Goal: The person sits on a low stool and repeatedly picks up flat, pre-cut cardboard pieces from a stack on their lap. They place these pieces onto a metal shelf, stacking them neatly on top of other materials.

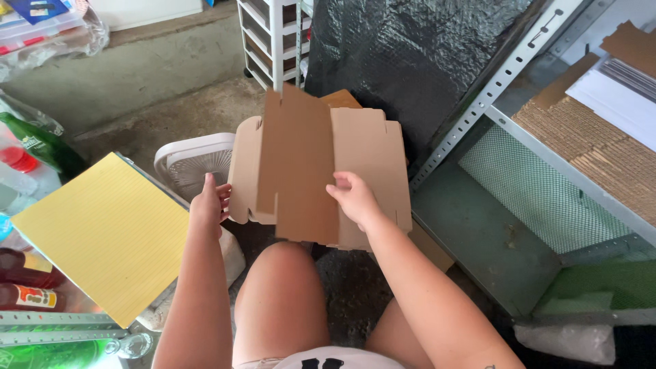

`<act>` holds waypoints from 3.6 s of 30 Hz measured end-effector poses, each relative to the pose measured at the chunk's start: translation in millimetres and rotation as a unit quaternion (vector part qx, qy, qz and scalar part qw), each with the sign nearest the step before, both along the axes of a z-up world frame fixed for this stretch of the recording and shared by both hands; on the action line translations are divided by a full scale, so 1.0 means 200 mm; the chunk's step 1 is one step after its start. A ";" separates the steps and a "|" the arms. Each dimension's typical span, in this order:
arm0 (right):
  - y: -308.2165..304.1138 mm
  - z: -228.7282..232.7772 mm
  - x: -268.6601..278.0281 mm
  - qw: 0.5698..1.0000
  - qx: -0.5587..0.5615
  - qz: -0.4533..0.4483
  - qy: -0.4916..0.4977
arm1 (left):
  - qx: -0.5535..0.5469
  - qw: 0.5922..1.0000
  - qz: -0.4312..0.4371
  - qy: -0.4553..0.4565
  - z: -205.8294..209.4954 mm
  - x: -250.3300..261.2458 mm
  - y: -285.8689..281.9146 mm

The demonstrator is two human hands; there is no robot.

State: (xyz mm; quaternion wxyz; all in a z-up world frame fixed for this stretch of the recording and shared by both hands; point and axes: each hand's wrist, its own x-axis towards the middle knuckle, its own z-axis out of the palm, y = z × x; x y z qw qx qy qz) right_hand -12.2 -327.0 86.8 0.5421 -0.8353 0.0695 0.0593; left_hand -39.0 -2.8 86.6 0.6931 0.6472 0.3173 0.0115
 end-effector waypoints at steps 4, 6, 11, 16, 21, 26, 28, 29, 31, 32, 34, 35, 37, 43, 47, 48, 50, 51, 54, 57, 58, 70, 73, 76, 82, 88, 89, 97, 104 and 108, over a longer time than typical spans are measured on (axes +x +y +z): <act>0.00 -0.19 0.08 0.999 -0.023 -0.022 0.025 | -0.021 1.000 -0.008 0.004 -0.01 0.00 0.02; 0.05 -0.15 0.05 0.996 0.059 -0.053 0.047 | 0.001 1.000 -0.024 0.006 -0.03 0.00 0.03; 0.11 -0.17 0.08 0.988 0.137 -0.054 0.038 | 0.033 0.999 -0.025 -0.002 -0.16 0.05 0.06; 0.08 -0.12 0.02 0.982 0.176 -0.031 0.060 | 0.086 0.996 -0.025 0.000 -0.09 -0.01 0.03; 0.05 0.05 -0.06 0.952 0.302 -0.002 0.055 | 0.125 0.991 -0.031 -0.031 -0.14 0.05 0.04; -0.18 0.14 -0.09 0.918 0.387 0.027 0.080 | 0.015 0.995 -0.044 -0.092 0.16 -0.02 -0.05; -0.24 0.17 -0.10 0.911 0.402 0.034 0.088 | -0.059 0.992 -0.057 -0.097 0.24 -0.02 -0.08; -0.26 0.19 -0.11 0.908 0.406 0.036 0.094 | -0.121 0.985 -0.061 -0.105 0.24 0.01 -0.09; -0.30 0.23 -0.12 0.906 0.410 0.037 0.099 | -0.184 0.974 -0.066 -0.114 0.25 0.05 -0.13; -0.31 0.26 -0.13 0.907 0.409 0.033 0.097 | -0.201 0.970 -0.062 -0.122 0.26 0.07 -0.15; -0.33 0.29 -0.15 0.908 0.408 0.028 0.094 | -0.218 0.965 -0.060 -0.130 0.24 0.12 -0.20; -0.34 0.31 -0.16 0.901 0.424 0.028 0.090 | -0.215 0.966 -0.074 -0.125 0.21 0.15 -0.22; -0.35 0.35 -0.17 0.894 0.439 0.027 0.085 | -0.211 0.966 -0.089 -0.122 0.21 0.19 -0.27; -0.31 0.40 -0.28 0.798 0.596 0.008 0.091 | -0.268 0.951 -0.059 -0.144 0.20 0.23 -0.44; -0.27 0.26 -0.28 0.731 0.676 0.010 0.093 | -0.336 0.921 0.049 -0.193 0.14 0.25 -0.57; -0.30 0.12 -0.24 0.719 0.685 0.011 0.119 | -0.344 0.910 0.094 -0.210 0.10 0.26 -0.60; -0.23 0.17 -0.29 0.762 0.640 0.009 0.100 | -0.330 0.913 0.114 -0.209 0.07 0.23 -0.66; -0.19 0.19 -0.32 0.802 0.592 0.009 0.082 | -0.316 0.915 0.135 -0.210 0.05 0.21 -0.70; -0.17 0.01 -0.23 0.837 0.535 -0.083 0.083 | -0.302 0.918 0.159 -0.203 0.00 0.18 -0.77; -0.14 -0.01 -0.22 0.866 0.469 -0.144 0.100 | -0.297 0.920 0.167 -0.191 -0.03 0.12 -0.83; -0.14 -0.01 -0.22 0.866 0.469 -0.143 0.100 | -0.297 0.920 0.167 -0.192 0.00 0.09 -0.84; -0.28 -0.04 -0.18 0.916 0.302 -0.237 0.117 | -0.062 0.988 0.044 -0.132 -0.01 0.06 -0.49; -0.28 -0.02 -0.18 0.917 0.299 -0.256 0.073 | -0.038 0.987 -0.045 -0.151 -0.04 0.05 -0.41; -0.31 0.01 -0.21 0.917 0.290 -0.270 0.057 | -0.015 0.985 -0.102 -0.138 -0.12 0.08 -0.35; -0.39 -0.01 -0.21 0.942 0.272 -0.194 0.018 | -0.032 0.978 -0.148 -0.142 -0.17 0.12 -0.31; -0.46 0.00 -0.21 0.964 0.243 -0.103 0.021 | -0.020 0.973 -0.182 -0.141 -0.14 0.11 -0.29; -0.47 0.02 -0.21 0.966 0.237 -0.097 0.025 | -0.020 0.972 -0.190 -0.140 -0.12 0.09 -0.29; -0.52 -0.01 -0.18 0.977 0.191 -0.088 0.016 | 0.021 0.969 -0.209 -0.127 -0.09 0.08 -0.27; -0.58 -0.02 -0.20 0.982 0.160 -0.097 -0.018 | 0.075 0.969 -0.206 -0.117 0.15 -0.03 -0.27; -0.59 0.10 -0.31 0.976 0.185 -0.098 -0.065 | 0.096 0.956 -0.230 -0.156 0.21 -0.07 -0.25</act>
